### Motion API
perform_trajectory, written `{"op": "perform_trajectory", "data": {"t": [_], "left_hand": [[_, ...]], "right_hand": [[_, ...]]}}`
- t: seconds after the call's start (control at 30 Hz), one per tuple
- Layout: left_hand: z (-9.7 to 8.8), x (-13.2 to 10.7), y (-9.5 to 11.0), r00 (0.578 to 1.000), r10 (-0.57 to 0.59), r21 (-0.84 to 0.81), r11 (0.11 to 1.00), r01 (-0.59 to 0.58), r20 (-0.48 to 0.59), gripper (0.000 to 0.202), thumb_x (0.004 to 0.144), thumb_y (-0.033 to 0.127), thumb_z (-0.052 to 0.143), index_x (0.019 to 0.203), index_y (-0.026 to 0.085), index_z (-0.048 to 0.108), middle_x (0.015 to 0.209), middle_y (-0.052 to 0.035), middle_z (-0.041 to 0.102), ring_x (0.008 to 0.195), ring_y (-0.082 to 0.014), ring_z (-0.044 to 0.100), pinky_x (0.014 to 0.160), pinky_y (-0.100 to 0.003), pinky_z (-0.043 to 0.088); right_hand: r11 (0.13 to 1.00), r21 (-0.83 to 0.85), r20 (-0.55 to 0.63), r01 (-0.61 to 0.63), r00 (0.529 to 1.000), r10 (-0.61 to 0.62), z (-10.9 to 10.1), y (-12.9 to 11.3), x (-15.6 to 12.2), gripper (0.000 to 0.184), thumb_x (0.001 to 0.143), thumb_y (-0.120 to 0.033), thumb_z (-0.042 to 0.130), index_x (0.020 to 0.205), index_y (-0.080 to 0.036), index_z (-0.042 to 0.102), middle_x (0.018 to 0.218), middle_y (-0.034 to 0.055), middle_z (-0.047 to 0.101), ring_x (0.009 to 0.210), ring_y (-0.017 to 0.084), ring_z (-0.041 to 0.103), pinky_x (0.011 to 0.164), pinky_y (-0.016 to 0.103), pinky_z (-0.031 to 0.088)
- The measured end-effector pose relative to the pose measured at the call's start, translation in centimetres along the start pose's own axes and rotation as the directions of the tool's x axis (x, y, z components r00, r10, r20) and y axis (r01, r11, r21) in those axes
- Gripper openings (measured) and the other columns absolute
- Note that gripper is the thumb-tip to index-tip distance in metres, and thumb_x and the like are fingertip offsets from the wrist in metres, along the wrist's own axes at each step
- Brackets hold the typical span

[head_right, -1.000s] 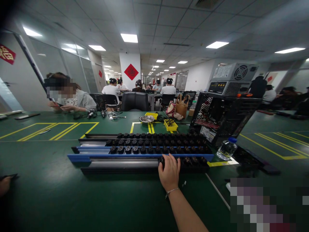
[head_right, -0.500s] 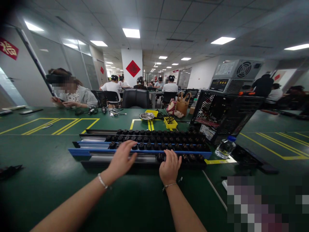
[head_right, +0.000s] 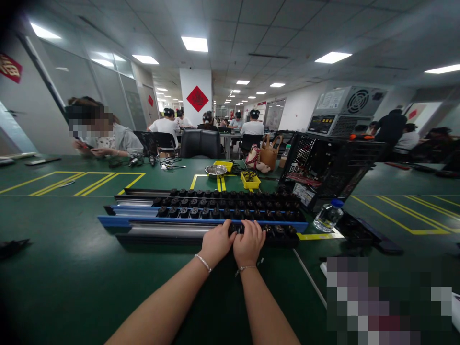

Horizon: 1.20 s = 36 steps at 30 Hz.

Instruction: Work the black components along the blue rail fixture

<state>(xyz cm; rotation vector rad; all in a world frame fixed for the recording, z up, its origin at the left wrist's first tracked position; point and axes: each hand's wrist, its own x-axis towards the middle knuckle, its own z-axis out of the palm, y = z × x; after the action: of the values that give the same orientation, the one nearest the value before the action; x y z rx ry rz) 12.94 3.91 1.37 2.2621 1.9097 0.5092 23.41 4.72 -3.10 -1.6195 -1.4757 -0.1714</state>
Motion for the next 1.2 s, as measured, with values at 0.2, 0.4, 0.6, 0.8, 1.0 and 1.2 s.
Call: {"op": "perform_trajectory", "data": {"t": [0.2,0.4,0.6,0.8,1.0,1.2], "left_hand": [[-0.4,-0.2,0.0,0.999,-0.039,0.031,0.999,0.038,0.023,0.033,0.09,0.044,0.039,0.115,0.024,0.047,0.094,-0.007,0.065,0.085,-0.0203,0.064,0.069,-0.029,0.046],[-0.3,-0.5,-0.7,0.998,-0.054,0.043,0.998,0.055,-0.016,0.033,0.089,0.043,0.04,0.116,0.025,0.047,0.094,-0.006,0.065,0.085,-0.0203,0.064,0.07,-0.029,0.045],[-0.1,-0.6,-1.5,0.998,-0.04,0.051,0.998,0.043,-0.056,0.035,0.089,0.042,0.041,0.118,0.024,0.046,0.094,-0.0059,0.065,0.084,-0.0203,0.063,0.071,-0.03,0.045],[-0.5,-0.9,-2.1,0.996,-0.046,0.059,0.997,0.051,-0.07,0.036,0.089,0.043,0.041,0.119,0.024,0.046,0.095,-0.006,0.066,0.086,-0.0206,0.063,0.074,-0.031,0.043],[-1.3,-1.2,-2.5,0.997,-0.057,0.077,0.995,0.06,-0.048,0.035,0.09,0.044,0.039,0.119,0.025,0.046,0.097,-0.0055,0.066,0.089,-0.0204,0.063,0.076,-0.031,0.044],[-1.9,-1.5,-2.8,0.996,-0.086,0.071,0.994,0.089,-0.035,0.035,0.089,0.042,0.04,0.119,0.025,0.047,0.098,-0.0059,0.066,0.09,-0.0197,0.062,0.078,-0.03,0.043]], "right_hand": [[1.0,-0.003,0.0,0.01,1.0,-0.01,-0.2,-0.1,0.0,0.041,0.07,-0.012,0.037,0.103,-0.017,0.062,0.112,0.0088,0.062,0.12,0.025,0.042,0.106,0.048,0.018],[1.0,-0.025,0.016,0.02,1.0,-0.019,-0.1,-0.3,0.1,0.038,0.071,-0.013,0.038,0.1,-0.017,0.062,0.113,0.0096,0.061,0.121,0.025,0.04,0.105,0.048,0.02],[0.999,-0.041,0.015,0.008,1.0,-0.008,0.0,-0.4,0.2,0.036,0.07,-0.013,0.038,0.097,-0.018,0.062,0.117,0.0098,0.057,0.122,0.025,0.038,0.104,0.048,0.021],[1.0,-0.029,-0.031,-0.004,1.0,0.003,0.2,0.0,0.4,0.03,0.07,-0.014,0.039,0.09,-0.018,0.061,0.122,0.0111,0.053,0.125,0.027,0.034,0.103,0.05,0.022],[0.999,-0.037,-0.071,-0.023,0.997,0.021,0.3,0.8,0.8,0.028,0.069,-0.014,0.04,0.088,-0.019,0.061,0.122,0.0112,0.05,0.126,0.028,0.032,0.102,0.052,0.022],[0.999,-0.036,-0.073,-0.032,0.997,0.029,0.1,1.1,0.9,0.029,0.068,-0.014,0.041,0.087,-0.019,0.061,0.122,0.0113,0.05,0.127,0.029,0.031,0.102,0.053,0.023]]}}
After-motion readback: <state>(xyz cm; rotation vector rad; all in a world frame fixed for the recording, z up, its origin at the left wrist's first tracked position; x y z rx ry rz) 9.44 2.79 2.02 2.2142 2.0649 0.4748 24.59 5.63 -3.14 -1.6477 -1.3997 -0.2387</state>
